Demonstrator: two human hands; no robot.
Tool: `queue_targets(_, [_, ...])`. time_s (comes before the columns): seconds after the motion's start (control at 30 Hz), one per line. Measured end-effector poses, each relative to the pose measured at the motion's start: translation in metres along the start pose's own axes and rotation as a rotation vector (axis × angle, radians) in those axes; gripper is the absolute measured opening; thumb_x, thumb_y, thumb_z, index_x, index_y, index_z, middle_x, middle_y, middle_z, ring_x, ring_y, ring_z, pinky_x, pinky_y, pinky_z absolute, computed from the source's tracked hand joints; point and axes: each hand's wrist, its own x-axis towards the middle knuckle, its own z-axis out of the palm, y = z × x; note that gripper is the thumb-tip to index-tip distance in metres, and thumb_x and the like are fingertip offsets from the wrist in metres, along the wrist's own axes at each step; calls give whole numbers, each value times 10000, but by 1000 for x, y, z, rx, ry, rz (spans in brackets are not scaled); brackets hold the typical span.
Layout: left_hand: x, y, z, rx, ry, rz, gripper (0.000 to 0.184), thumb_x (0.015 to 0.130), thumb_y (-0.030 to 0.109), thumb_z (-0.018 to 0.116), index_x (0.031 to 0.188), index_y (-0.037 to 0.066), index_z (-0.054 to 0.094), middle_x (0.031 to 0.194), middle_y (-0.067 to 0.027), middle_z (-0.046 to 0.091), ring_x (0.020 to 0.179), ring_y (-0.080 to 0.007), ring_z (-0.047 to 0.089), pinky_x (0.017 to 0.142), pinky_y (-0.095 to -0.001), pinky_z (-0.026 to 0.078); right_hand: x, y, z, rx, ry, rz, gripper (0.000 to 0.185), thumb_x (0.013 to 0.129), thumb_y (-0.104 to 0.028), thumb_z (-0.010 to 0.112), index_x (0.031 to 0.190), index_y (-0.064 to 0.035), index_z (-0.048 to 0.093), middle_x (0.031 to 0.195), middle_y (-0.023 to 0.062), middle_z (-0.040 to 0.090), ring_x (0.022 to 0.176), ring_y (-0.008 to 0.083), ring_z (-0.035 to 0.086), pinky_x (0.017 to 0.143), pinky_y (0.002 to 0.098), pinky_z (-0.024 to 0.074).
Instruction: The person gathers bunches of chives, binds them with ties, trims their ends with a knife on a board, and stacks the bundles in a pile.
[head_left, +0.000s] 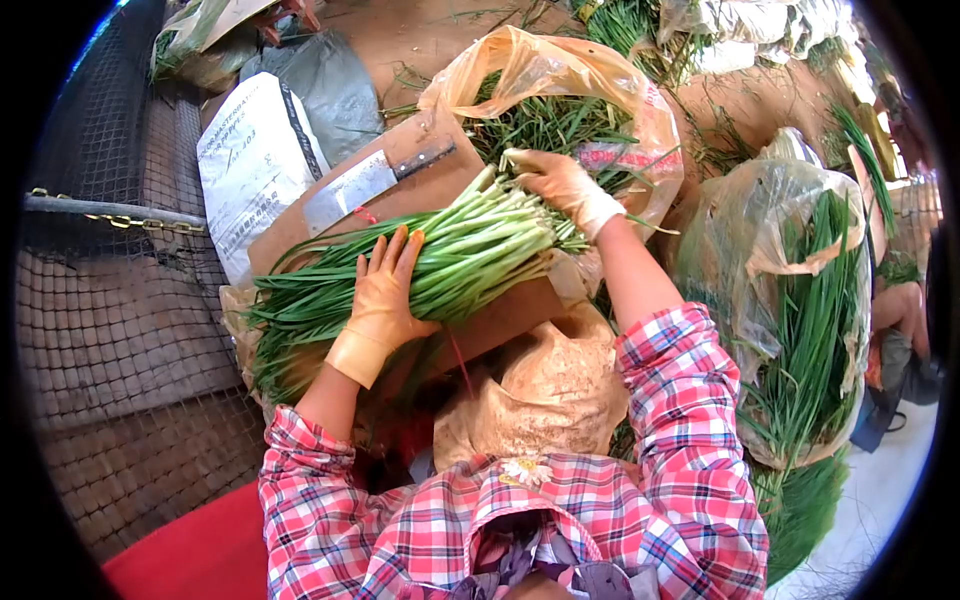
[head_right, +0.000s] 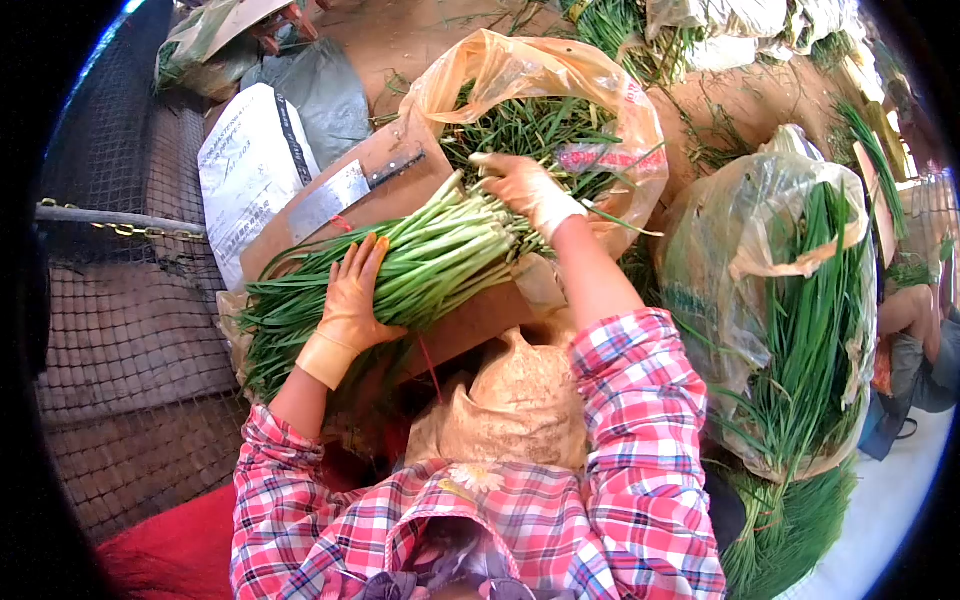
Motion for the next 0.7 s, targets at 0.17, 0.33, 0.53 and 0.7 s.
queue_targets(0.17, [-1,-3,4,7,38,17,1225,429,376,868,1435,142,208,1467,-118,255,1332,-361,263,1069,-532,236,-91,-1,-38,-181,249,-1,402,854,-180,583,1230,-46,540,1060,185,631,945,260,603,857,308,448])
queue_targets(0.33, [-7,-1,-1,12,65,47,1258,427,383,875,1443,122,180,1475,-120,243,1340,-355,251,1055,-557,242,-223,-43,-35,-165,320,-78,372,843,-142,614,1209,-90,568,1058,157,635,952,280,611,865,328,456])
queue_targets(0.53, [-44,1,-17,126,111,11,1189,501,376,855,1445,123,178,1491,-96,228,1360,-361,215,1058,-552,248,-359,-58,-33,-70,442,153,402,828,-69,623,1225,-90,566,1019,84,650,924,138,603,849,270,461])
queue_targets(0.7, [-79,12,3,86,304,-34,1114,561,409,827,1440,133,201,1487,-108,242,1359,-374,211,1068,-539,238,-390,-66,-19,68,492,192,330,845,-71,605,1175,-73,603,1031,72,654,939,141,605,862,263,456])
